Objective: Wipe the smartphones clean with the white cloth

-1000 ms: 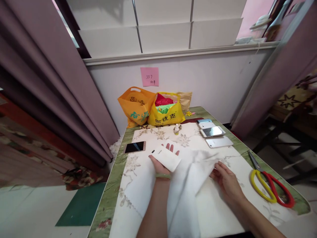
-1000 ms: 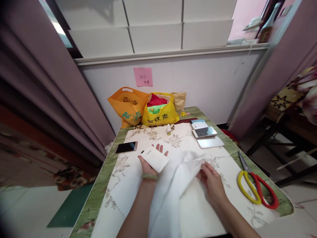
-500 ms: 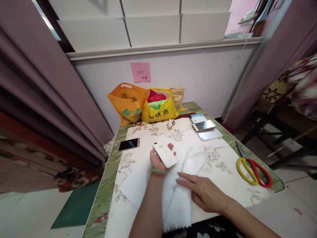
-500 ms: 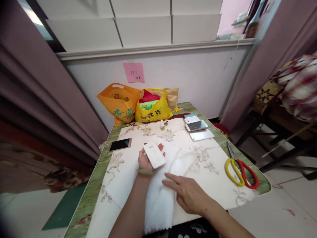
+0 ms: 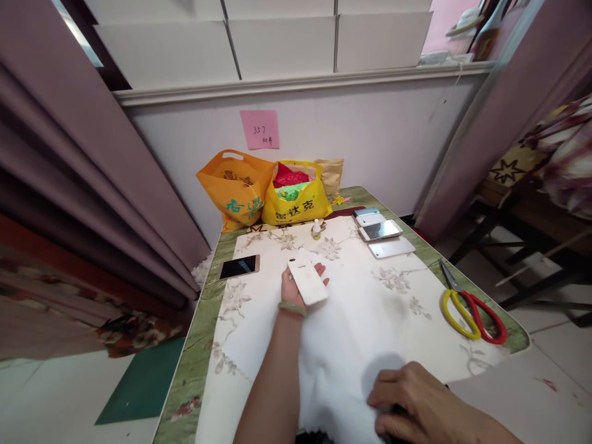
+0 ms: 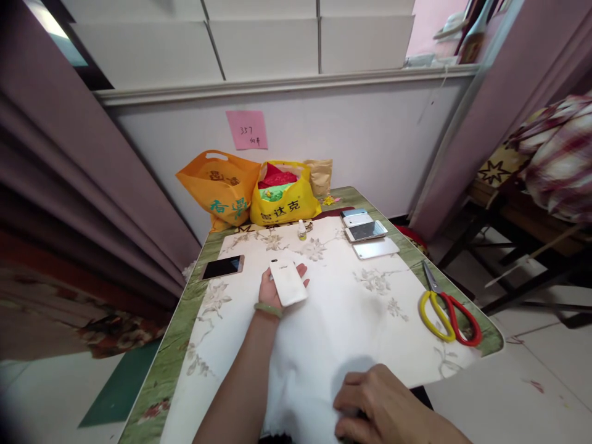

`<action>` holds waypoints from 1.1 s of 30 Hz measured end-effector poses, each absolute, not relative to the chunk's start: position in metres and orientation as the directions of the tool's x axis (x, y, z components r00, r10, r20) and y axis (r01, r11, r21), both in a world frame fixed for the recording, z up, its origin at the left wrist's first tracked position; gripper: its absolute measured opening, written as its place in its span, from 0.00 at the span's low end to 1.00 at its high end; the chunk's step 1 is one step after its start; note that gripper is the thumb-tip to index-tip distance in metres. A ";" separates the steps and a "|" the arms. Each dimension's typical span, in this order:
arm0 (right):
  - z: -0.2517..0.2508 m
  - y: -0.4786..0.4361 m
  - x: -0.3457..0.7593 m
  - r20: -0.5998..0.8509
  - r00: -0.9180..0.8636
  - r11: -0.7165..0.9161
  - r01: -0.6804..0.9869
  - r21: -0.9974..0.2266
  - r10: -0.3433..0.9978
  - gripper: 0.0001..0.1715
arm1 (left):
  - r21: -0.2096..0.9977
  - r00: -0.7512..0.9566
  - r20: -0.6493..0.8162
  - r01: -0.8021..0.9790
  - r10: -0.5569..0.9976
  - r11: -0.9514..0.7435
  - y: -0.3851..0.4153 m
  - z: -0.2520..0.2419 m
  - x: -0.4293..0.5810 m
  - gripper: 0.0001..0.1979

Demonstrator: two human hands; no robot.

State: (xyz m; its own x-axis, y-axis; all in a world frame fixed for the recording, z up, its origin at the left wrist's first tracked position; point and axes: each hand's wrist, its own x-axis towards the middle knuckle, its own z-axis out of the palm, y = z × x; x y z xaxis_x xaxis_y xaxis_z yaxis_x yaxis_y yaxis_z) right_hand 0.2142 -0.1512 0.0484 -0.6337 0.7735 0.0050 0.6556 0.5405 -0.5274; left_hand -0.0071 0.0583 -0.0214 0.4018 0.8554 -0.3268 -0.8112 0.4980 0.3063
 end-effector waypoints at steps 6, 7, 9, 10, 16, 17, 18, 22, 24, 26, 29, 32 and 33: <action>0.028 -0.107 0.252 0.068 -0.145 0.156 0.779 -0.607 0.987 0.18 | 0.372 0.456 -0.358 -0.730 0.815 0.573 0.083 -0.018 -0.014 0.30; 0.023 -0.098 0.263 0.105 -0.022 0.079 0.815 -0.574 0.994 0.19 | 0.381 0.444 -0.364 -0.731 0.819 0.566 0.084 -0.017 -0.014 0.31; 0.012 -0.082 0.283 0.136 0.152 -0.063 0.858 -0.510 0.979 0.22 | 0.387 0.408 -0.360 -0.753 0.839 0.532 0.082 -0.013 -0.011 0.31; 0.008 -0.076 0.291 0.131 0.198 -0.110 0.864 -0.492 0.971 0.24 | 0.382 0.395 -0.347 -0.769 0.851 0.513 0.078 -0.011 -0.008 0.31; -0.007 -0.057 0.307 0.056 0.199 -0.150 0.873 -0.465 0.978 0.25 | 0.307 0.414 -0.188 -0.836 0.890 0.454 0.039 -0.002 0.010 0.32; -0.005 -0.055 0.306 0.035 0.195 -0.160 0.880 -0.447 0.980 0.22 | 0.303 0.413 -0.194 -0.837 0.890 0.455 0.032 -0.003 0.012 0.31; -0.003 -0.054 0.305 0.011 0.191 -0.168 0.889 -0.426 0.982 0.19 | 0.302 0.414 -0.216 -0.833 0.884 0.464 0.025 -0.005 0.014 0.31; 0.012 -0.042 0.297 0.002 0.182 -0.164 0.892 -0.421 0.983 0.16 | 0.308 0.402 -0.352 -0.803 0.845 0.511 0.005 -0.014 0.018 0.28; 0.021 -0.036 0.286 0.021 0.198 -0.157 0.832 -0.533 0.980 0.17 | 0.317 0.421 -0.380 -0.777 0.824 0.543 0.000 -0.014 0.019 0.29; 0.030 -0.031 0.266 -0.018 0.217 -0.164 0.677 -0.718 0.976 0.20 | 0.335 0.449 -0.382 -0.747 0.808 0.574 -0.003 -0.012 0.021 0.32; 0.042 -0.029 0.223 -0.138 0.100 -0.158 0.232 -0.960 0.985 0.26 | 0.344 0.469 -0.362 -0.737 0.806 0.583 -0.006 -0.007 0.024 0.34; 0.044 -0.034 0.185 -0.010 -0.176 -0.012 -0.009 -1.000 0.984 0.29 | 0.320 0.460 -0.335 -0.765 0.822 0.558 -0.010 -0.003 0.026 0.31; 0.041 -0.037 0.176 0.073 -0.168 0.078 0.026 -0.997 0.983 0.27 | 0.316 0.450 -0.337 -0.773 0.827 0.550 -0.011 -0.002 0.027 0.29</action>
State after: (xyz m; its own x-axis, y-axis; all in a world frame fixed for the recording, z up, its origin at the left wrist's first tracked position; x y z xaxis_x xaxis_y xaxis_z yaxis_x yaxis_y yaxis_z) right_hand 0.1757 -0.0365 0.0405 -0.1678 0.9831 0.0726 0.0255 0.0779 -0.9966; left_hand 0.0266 -0.0111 -0.0020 0.4503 0.8269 -0.3368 -0.7733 0.5497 0.3160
